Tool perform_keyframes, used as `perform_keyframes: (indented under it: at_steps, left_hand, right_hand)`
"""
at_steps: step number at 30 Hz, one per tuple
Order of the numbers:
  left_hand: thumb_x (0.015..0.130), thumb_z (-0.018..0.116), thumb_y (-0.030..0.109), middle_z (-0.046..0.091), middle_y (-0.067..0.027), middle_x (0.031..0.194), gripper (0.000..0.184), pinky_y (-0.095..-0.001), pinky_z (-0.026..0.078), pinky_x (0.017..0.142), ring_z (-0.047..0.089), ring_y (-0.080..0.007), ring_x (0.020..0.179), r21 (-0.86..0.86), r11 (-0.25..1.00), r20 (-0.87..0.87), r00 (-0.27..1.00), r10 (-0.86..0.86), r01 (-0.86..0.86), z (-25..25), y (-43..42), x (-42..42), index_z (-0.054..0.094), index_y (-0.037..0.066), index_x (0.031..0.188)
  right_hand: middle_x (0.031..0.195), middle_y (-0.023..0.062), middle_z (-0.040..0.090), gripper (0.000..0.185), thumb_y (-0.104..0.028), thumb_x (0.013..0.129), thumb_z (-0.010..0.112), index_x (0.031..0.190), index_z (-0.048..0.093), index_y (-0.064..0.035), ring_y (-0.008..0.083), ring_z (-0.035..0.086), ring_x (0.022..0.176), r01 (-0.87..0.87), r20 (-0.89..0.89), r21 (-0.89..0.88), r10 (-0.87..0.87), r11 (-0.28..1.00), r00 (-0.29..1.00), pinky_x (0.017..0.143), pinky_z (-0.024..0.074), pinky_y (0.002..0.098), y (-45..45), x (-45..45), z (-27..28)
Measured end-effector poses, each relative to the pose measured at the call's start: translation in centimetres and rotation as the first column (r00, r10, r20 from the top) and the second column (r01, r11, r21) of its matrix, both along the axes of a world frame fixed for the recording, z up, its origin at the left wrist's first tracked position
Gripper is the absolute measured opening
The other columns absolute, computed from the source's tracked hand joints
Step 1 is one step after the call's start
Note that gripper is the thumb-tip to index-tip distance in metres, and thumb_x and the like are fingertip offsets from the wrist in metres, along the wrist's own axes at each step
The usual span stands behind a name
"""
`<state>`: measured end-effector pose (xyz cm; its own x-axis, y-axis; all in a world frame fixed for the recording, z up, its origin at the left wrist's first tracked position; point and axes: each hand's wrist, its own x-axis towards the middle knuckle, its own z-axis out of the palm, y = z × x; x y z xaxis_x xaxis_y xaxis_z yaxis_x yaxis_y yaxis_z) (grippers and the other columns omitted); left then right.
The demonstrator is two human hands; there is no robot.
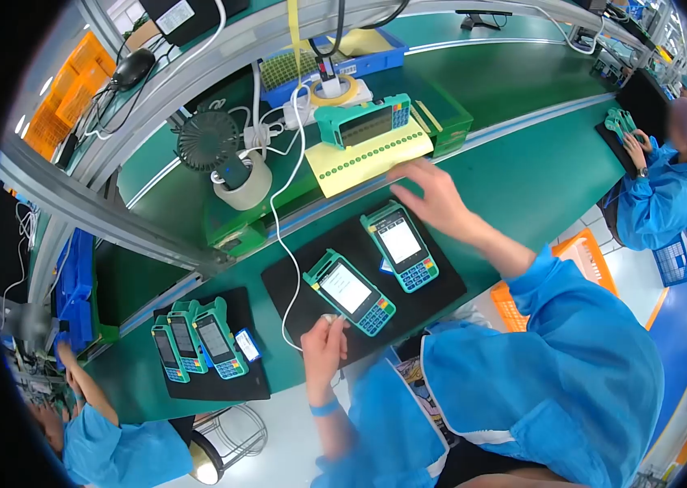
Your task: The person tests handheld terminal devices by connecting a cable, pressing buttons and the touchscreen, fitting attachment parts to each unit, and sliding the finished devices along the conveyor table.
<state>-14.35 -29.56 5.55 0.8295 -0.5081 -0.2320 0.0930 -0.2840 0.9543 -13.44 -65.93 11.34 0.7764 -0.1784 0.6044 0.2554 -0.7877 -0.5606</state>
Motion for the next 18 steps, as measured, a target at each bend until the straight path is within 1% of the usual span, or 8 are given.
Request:
perform_keyframes:
  at_steps: [1,4,5,8,9,12,13,18]
  left_hand:
    - [0.11,0.062,0.016,0.061,-0.0028,0.06,0.023,-0.0262,0.041,0.048,0.056,-0.0075,0.05,-0.011,1.0,0.006,1.0,0.002,-0.001,-0.1,-0.1,0.0,0.073,-0.002,0.1]
    - [0.11,0.063,0.017,0.061,-0.0026,0.06,0.023,-0.0258,0.042,0.049,0.057,-0.0075,0.051,-0.013,1.0,0.011,1.0,0.01,-0.01,0.1,-0.2,0.0,0.073,-0.002,0.102]
    - [0.11,0.063,0.017,0.061,-0.0025,0.06,0.023,-0.0258,0.042,0.049,0.057,-0.0075,0.051,-0.011,1.0,0.012,1.0,0.016,-0.016,0.1,-0.3,0.0,0.073,-0.002,0.102]
    - [0.11,0.063,0.017,0.062,-0.0022,0.06,0.023,-0.026,0.043,0.05,0.058,-0.0075,0.051,-0.003,1.0,0.032,0.999,0.03,-0.03,0.0,-0.3,-0.3,0.073,-0.001,0.102]
    - [0.11,0.063,0.017,0.062,-0.0021,0.06,0.023,-0.0261,0.044,0.05,0.058,-0.0075,0.051,0.002,0.999,0.038,0.999,0.039,-0.039,0.0,-0.3,-0.5,0.074,-0.001,0.102]
    - [0.111,0.063,0.019,0.062,-0.0016,0.061,0.024,-0.0258,0.044,0.05,0.057,-0.007,0.052,0.012,0.999,0.05,0.998,0.046,-0.047,0.2,-0.4,-0.6,0.073,-0.002,0.101]
    - [0.111,0.062,0.019,0.061,-0.0013,0.061,0.026,-0.0251,0.044,0.049,0.056,-0.0067,0.052,0.016,0.999,0.056,0.998,0.04,-0.041,0.5,-0.4,-0.7,0.073,-0.002,0.101]
    - [0.112,0.062,0.019,0.06,-0.0011,0.061,0.027,-0.0246,0.043,0.049,0.054,-0.0064,0.052,-0.014,0.999,0.062,0.997,0.036,-0.036,0.3,-0.4,-0.6,0.072,-0.002,0.1]
  right_hand:
    - [0.112,0.0144,0.074,0.018,-0.006,0.094,0.078,0.111,0.073,-0.0036,0.0362,0.073,0.105,-0.039,0.019,0.02,0.039,0.999,0.999,0.088,0.0604,0.043,-0.5,1.3,0.0]
    - [0.113,0.0136,0.074,0.017,-0.006,0.095,0.077,0.111,0.073,-0.0035,0.0348,0.072,0.107,-0.198,0.024,-0.038,0.199,0.979,0.98,0.089,0.0604,0.0421,0.8,4.7,0.1]
    - [0.116,0.0142,0.073,0.019,-0.004,0.096,0.075,0.115,0.072,-0.003,0.0354,0.071,0.111,-0.218,0.02,-0.077,0.22,0.973,0.975,0.094,0.0592,0.0441,1.7,5.6,0.4]
    - [0.112,0.0148,0.072,0.018,-0.005,0.097,0.074,0.114,0.071,-0.0027,0.0364,0.07,0.109,-0.246,0.07,-0.126,0.256,0.961,0.964,0.093,0.0592,0.0456,3.7,8.8,1.2]
    - [0.109,0.0146,0.071,0.018,-0.006,0.095,0.074,0.111,0.069,-0.0029,0.0375,0.07,0.105,-0.215,0.084,-0.135,0.227,0.967,0.97,0.09,0.0588,0.0467,4.1,9.8,1.0]
    - [0.106,0.0118,0.07,0.017,-0.01,0.092,0.076,0.107,0.069,-0.0038,0.0347,0.069,0.106,-0.121,0.026,-0.225,0.13,0.967,0.991,0.088,0.0588,0.0454,4.2,11.2,0.0]
    - [0.104,0.0122,0.07,0.018,-0.009,0.09,0.077,0.105,0.069,-0.004,0.0341,0.069,0.105,-0.113,0.05,-0.213,0.126,0.971,0.991,0.088,0.0588,0.0446,4.3,11.2,-0.2]
    - [0.1,0.0117,0.069,0.017,-0.009,0.087,0.078,0.101,0.069,-0.0051,0.0336,0.07,0.103,-0.093,0.111,-0.289,0.13,0.953,0.985,0.089,0.0586,0.0443,4.3,10.9,-0.6]
